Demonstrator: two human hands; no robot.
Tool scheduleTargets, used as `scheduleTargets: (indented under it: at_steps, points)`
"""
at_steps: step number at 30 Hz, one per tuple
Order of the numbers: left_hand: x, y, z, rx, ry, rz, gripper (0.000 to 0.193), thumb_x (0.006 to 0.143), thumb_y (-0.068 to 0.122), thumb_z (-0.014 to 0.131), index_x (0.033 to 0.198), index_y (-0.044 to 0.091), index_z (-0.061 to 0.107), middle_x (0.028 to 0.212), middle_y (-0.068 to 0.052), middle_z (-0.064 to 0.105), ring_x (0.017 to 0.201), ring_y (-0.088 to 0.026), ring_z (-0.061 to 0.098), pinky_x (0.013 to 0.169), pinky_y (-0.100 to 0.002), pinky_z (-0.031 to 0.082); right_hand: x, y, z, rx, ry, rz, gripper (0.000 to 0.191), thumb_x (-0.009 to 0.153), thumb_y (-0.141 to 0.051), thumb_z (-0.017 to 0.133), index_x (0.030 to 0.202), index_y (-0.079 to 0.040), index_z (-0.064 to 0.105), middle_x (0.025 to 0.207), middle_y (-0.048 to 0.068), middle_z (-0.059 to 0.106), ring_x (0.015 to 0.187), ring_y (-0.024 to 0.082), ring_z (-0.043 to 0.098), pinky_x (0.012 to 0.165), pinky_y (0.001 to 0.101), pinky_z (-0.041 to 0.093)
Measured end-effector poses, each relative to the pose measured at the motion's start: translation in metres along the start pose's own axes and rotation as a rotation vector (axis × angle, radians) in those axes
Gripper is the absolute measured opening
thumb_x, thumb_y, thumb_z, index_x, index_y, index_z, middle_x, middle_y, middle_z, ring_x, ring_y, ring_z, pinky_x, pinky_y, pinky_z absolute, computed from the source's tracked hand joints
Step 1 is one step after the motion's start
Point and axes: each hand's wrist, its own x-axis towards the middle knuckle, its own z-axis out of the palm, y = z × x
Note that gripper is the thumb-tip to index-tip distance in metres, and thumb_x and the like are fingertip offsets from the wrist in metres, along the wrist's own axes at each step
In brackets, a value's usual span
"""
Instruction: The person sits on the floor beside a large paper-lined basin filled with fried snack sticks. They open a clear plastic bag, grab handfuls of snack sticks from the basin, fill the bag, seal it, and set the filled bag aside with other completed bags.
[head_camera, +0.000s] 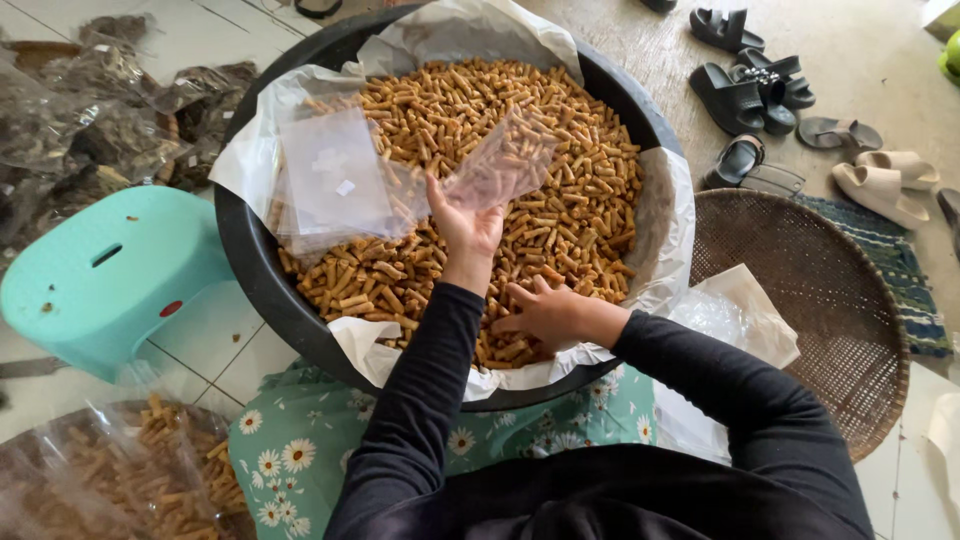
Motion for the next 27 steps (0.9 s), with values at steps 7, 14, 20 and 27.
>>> scheduleTargets:
  at_steps: [7, 14, 20, 27]
  points:
    - [0.003, 0.0, -0.019, 0.131, 0.183, -0.033, 0.111, 0.081, 0.069, 0.064, 0.161, 0.016, 0.007, 0.152, -0.027, 0.036, 0.124, -0.042, 0.055, 0.105, -0.066, 0.052, 0.02, 0.005, 0.017, -0.101, -0.1, 0.122, 0.093, 0.074, -0.018, 0.083, 0.149, -0.05, 0.039, 0.162, 0.017, 0.02, 0.127, 0.053, 0.046, 0.088, 0.0544, 0.058]
    - [-0.005, -0.016, -0.028, 0.117, 0.088, -0.17, 0.118, 0.079, 0.082, 0.056, 0.159, 0.005, 0.017, 0.154, -0.03, 0.038, 0.135, -0.047, 0.048, 0.108, -0.068, 0.045, 0.023, 0.033, 0.04, -0.175, 0.294, -0.083, 0.084, 0.063, -0.027, 0.084, 0.142, -0.031, 0.056, 0.129, 0.022, 0.053, 0.116, 0.043, 0.056, 0.091, 0.0507, 0.051]
    - [0.001, -0.012, -0.033, 0.101, 0.161, -0.102, 0.106, 0.081, 0.079, 0.057, 0.156, 0.009, 0.033, 0.152, -0.024, 0.046, 0.136, -0.044, 0.05, 0.112, -0.064, 0.045, 0.008, 0.054, 0.031, 0.105, 0.379, -0.081, 0.036, 0.081, -0.01, 0.073, 0.116, -0.017, 0.069, 0.111, 0.015, 0.063, 0.099, 0.031, 0.062, 0.079, 0.0411, 0.057]
    - [-0.002, -0.009, -0.029, 0.069, 0.231, -0.067, 0.103, 0.083, 0.078, 0.055, 0.155, 0.01, 0.028, 0.151, -0.026, 0.042, 0.138, -0.044, 0.048, 0.113, -0.065, 0.043, -0.053, 0.133, -0.065, 0.727, 0.602, 0.078, 0.035, 0.083, -0.005, 0.072, 0.117, -0.013, 0.071, 0.093, 0.004, 0.075, 0.071, 0.013, 0.069, 0.063, 0.0286, 0.061]
